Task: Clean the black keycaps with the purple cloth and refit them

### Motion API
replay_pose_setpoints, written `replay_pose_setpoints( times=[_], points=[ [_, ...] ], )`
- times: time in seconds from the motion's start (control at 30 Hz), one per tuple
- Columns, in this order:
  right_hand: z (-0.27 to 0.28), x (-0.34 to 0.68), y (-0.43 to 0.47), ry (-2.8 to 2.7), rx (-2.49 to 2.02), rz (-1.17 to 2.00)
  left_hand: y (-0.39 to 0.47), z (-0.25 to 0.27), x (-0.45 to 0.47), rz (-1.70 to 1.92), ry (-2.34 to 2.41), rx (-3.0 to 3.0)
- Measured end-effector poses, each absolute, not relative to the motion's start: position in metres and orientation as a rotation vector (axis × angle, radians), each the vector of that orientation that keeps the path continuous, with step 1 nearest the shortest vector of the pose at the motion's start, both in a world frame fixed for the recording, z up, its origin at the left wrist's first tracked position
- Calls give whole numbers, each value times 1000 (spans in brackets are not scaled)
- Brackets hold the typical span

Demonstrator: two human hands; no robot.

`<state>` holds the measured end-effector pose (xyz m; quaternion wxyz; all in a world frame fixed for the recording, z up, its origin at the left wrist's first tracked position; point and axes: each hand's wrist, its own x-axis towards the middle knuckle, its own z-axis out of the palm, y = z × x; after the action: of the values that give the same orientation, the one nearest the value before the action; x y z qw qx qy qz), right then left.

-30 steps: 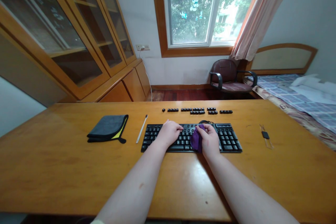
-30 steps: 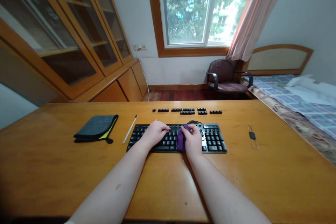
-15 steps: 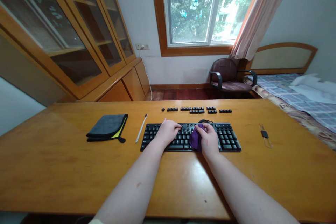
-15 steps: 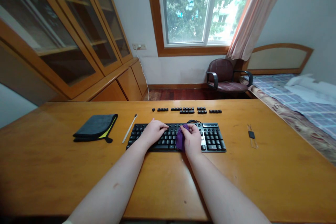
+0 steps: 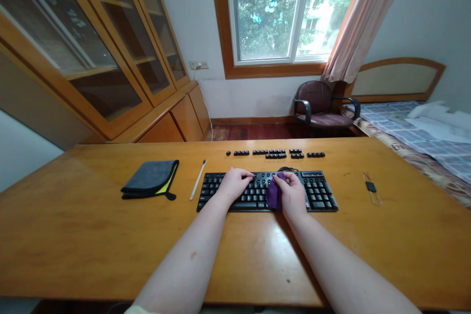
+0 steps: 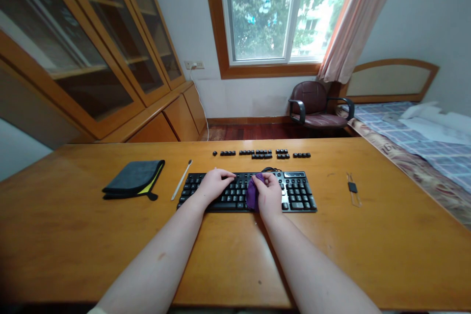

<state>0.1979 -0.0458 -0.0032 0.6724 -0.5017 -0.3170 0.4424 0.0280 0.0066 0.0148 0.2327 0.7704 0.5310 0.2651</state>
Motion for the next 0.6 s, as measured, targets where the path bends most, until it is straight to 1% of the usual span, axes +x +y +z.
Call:
replay_pose_setpoints(
  times=[0.17,0.37,0.6],
  points=[
    [-4,198,-45,-711,-1124,994,6,17,28,690,1447,2185],
    [-4,197,-45,-715,-1133,997,-1,23,31,646,1353,2566],
    [2,197,-47,-735,-1161,981,-15,31,40,524,1464,2737]
  ],
)
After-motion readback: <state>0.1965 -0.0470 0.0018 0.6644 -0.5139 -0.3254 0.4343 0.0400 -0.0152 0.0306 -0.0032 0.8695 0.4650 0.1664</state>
